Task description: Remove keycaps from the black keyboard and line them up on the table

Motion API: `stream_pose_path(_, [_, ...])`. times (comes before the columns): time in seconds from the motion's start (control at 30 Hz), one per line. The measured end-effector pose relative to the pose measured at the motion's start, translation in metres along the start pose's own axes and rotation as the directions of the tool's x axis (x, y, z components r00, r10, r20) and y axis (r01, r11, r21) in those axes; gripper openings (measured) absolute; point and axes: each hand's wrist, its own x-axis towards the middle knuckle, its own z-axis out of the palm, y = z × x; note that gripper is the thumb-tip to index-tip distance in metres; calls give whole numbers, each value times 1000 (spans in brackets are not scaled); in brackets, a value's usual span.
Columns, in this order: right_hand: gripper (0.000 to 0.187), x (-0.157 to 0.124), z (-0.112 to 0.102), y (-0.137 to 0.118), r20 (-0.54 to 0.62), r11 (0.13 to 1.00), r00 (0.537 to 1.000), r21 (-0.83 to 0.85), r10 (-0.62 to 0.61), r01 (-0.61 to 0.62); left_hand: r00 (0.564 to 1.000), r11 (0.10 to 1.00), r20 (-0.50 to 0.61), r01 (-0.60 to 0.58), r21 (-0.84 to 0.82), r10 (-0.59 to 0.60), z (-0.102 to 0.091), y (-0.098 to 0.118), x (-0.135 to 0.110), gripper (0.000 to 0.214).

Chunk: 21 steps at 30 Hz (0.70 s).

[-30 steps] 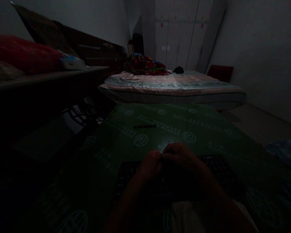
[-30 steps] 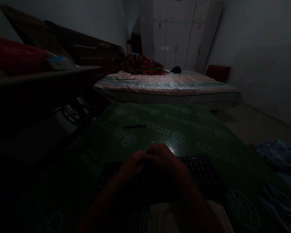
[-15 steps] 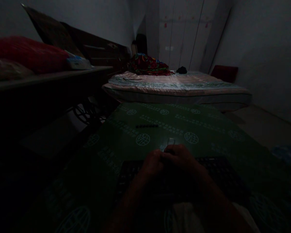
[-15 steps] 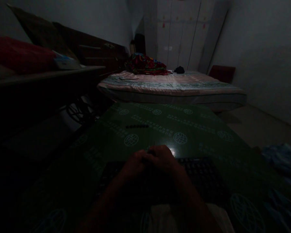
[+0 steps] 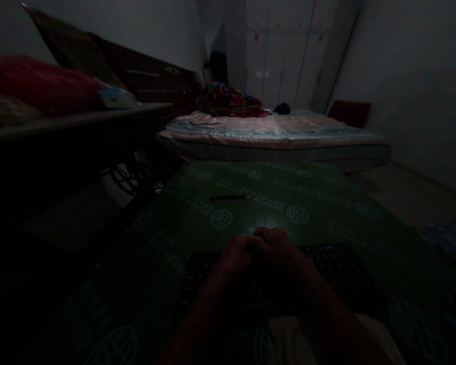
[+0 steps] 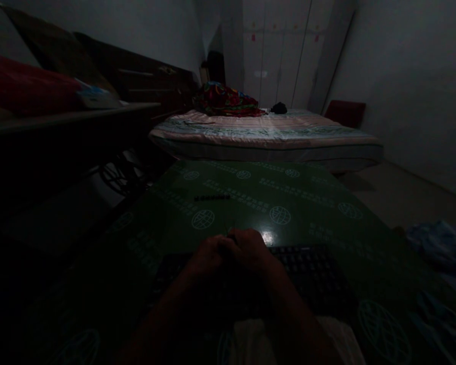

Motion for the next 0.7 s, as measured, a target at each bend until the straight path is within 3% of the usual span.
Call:
stream_pose_path(0.23, [34,0,-2,-3,48,994,999,-109,-26,31,1000,998,12,26,56,-27,-2,-1,3,18])
stream_pose_path(0.33, [34,0,-2,-4,58,992,998,-122,-22,29,1000,1000,16,-26,3,26,-2,-3,3,20])
stream_pose_path(0.57, [30,1,-1,3,-41,993,999,110,36,-31,996,992,23,-82,-93,85,-3,-2,1,22])
stream_pose_path(0.7, [30,0,-2,3,-59,989,997,141,50,-42,995,987,31,-89,-135,94,-3,-1,0,24])
